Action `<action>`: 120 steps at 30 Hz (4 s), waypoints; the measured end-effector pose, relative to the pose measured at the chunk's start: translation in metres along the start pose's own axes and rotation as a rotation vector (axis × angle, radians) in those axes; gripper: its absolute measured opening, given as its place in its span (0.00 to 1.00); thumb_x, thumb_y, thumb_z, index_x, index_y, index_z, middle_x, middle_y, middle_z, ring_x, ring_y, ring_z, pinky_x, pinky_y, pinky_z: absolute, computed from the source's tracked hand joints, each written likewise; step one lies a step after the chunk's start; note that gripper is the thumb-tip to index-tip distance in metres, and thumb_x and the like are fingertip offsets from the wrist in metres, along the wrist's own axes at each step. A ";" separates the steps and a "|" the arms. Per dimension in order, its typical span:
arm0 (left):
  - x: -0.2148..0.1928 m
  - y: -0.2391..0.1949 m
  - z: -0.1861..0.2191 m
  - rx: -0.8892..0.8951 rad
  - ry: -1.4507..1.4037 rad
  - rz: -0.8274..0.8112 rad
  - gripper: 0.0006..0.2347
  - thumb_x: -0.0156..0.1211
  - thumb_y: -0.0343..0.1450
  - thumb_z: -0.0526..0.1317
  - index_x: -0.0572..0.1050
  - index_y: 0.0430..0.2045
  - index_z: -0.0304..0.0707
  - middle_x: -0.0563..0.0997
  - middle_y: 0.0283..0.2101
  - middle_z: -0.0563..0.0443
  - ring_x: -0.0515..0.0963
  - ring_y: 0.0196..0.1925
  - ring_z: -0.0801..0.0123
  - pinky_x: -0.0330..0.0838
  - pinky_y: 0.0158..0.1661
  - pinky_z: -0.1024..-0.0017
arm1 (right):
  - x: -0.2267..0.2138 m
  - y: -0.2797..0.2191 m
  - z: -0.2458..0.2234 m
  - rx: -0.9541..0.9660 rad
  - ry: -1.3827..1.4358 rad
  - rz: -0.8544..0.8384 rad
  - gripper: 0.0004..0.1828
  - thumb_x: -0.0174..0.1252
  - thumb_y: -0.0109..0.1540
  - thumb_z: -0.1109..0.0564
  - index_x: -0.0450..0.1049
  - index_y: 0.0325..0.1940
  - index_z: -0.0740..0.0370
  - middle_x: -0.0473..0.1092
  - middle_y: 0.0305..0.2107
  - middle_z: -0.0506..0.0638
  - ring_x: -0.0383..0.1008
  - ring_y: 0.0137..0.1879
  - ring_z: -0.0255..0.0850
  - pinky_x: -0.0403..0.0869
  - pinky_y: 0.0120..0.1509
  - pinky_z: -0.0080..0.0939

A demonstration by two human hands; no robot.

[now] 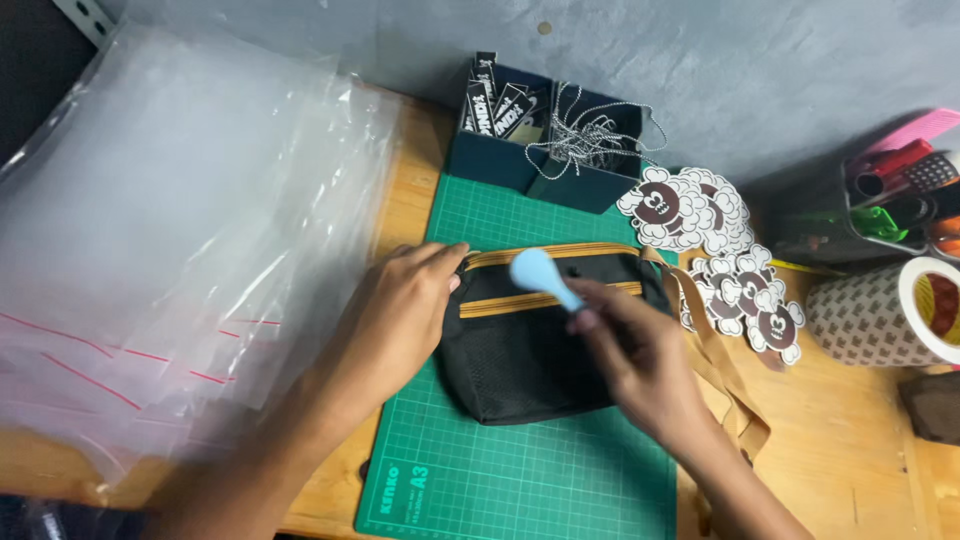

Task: The person uses a small blue brush to clean the exterior and interior of a black shoulder bag with a tan strap. They then attach a small decorative tag to the bag's zipper pull.

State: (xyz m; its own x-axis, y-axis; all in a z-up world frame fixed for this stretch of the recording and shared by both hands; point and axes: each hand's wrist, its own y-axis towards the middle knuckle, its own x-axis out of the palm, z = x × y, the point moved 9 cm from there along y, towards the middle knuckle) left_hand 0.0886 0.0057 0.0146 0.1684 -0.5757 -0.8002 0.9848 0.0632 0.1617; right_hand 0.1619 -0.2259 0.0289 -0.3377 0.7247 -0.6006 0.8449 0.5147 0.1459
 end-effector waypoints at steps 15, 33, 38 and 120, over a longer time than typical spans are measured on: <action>-0.019 0.000 -0.004 0.020 -0.227 -0.044 0.15 0.53 0.79 0.24 0.84 0.56 0.27 0.90 0.43 0.25 0.87 0.48 0.24 0.83 0.49 0.41 | 0.049 0.017 -0.067 -0.140 0.061 -0.328 0.10 0.67 0.68 0.60 0.91 0.49 0.53 0.84 0.27 0.51 0.83 0.37 0.41 0.82 0.50 0.48; -0.015 -0.001 -0.013 0.161 -0.076 0.004 0.13 0.53 0.77 0.23 0.84 0.39 0.43 0.89 0.35 0.44 0.87 0.44 0.37 0.84 0.45 0.51 | 0.045 -0.007 -0.076 -0.113 -0.040 -0.727 0.08 0.68 0.63 0.58 0.92 0.41 0.56 0.89 0.29 0.57 0.93 0.35 0.56 0.86 0.42 0.58; -0.019 -0.001 0.003 0.215 -0.101 -0.004 0.22 0.48 0.62 0.12 0.84 0.38 0.34 0.87 0.36 0.42 0.82 0.38 0.40 0.72 0.34 0.47 | -0.020 -0.027 0.008 0.117 -0.203 -0.516 0.16 0.61 0.69 0.54 0.95 0.46 0.50 0.94 0.39 0.38 0.91 0.45 0.29 0.81 0.49 0.35; 0.066 -0.023 0.040 -0.074 -0.918 -0.299 0.10 0.60 0.82 0.36 0.89 0.48 0.35 0.90 0.43 0.54 0.85 0.47 0.74 0.78 0.49 0.74 | 0.012 -0.113 -0.005 0.112 0.223 0.049 0.20 0.60 0.72 0.54 0.89 0.64 0.62 0.86 0.40 0.48 0.81 0.45 0.35 0.74 0.50 0.35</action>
State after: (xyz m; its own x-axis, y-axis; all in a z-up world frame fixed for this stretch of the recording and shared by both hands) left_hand 0.0755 -0.0665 -0.0193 -0.1571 -0.9870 -0.0349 0.9871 -0.1559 -0.0370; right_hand 0.0600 -0.2726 0.0093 -0.3683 0.8368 -0.4051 0.8987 0.4320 0.0753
